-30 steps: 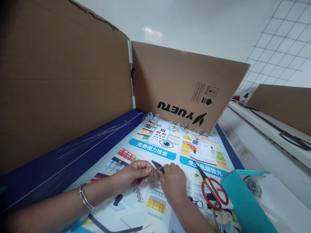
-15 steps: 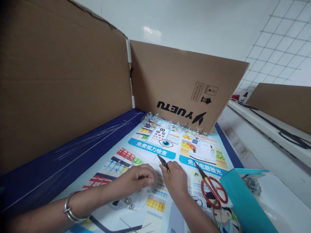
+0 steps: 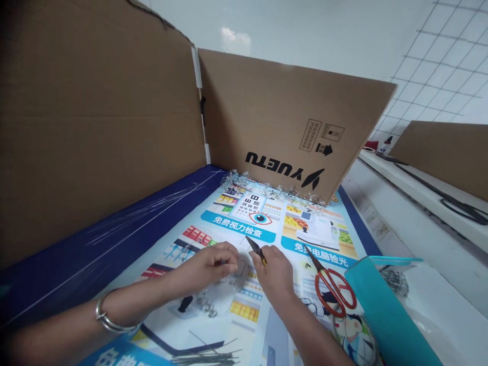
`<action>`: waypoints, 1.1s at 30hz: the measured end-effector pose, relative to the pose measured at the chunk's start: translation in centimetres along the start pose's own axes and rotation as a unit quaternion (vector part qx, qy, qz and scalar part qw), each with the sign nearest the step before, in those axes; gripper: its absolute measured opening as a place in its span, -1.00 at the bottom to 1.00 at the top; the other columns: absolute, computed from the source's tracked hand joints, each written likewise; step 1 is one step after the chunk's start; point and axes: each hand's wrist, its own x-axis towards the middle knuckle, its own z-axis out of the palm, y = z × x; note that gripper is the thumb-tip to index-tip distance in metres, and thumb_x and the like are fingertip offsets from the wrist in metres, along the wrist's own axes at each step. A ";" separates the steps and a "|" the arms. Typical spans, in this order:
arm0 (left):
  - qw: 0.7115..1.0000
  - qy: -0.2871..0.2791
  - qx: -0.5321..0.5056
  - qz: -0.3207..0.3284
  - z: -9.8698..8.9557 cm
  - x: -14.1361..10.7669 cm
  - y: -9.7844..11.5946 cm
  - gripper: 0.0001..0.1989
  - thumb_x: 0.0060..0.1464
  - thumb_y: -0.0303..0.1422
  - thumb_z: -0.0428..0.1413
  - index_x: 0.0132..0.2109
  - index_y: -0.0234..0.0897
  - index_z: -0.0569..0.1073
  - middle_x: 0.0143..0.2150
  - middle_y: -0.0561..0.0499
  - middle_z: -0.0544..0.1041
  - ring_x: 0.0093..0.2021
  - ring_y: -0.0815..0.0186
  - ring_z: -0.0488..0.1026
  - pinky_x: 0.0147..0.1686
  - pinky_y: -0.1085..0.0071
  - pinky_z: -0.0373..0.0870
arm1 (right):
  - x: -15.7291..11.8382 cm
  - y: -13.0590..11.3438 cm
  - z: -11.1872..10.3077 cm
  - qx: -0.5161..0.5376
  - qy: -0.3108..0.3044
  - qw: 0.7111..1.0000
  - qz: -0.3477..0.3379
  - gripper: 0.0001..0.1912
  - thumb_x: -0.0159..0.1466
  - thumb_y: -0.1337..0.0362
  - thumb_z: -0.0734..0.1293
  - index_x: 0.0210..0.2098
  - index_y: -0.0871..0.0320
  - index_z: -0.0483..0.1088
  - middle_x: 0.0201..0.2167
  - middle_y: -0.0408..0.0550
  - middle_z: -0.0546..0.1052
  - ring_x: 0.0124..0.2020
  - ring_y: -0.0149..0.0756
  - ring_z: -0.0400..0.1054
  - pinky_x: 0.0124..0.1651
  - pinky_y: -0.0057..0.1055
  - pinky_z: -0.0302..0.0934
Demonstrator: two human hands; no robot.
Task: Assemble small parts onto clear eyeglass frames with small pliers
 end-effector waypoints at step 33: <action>0.969 0.064 -0.219 -0.090 0.1 0.2 -2.8 -0.73 0.07 -0.15 -0.05 -0.38 -0.29 0.26 -0.58 0.16 0.24 -0.69 0.53 0.14 -0.71 0.60 0.08 | -0.6 -0.5 0.1 -0.049 0.035 0.984 -0.168 -0.70 0.24 0.10 0.16 -0.49 0.18 0.28 -0.52 -0.08 0.30 -0.42 -0.35 0.15 -0.35 -0.44 0.01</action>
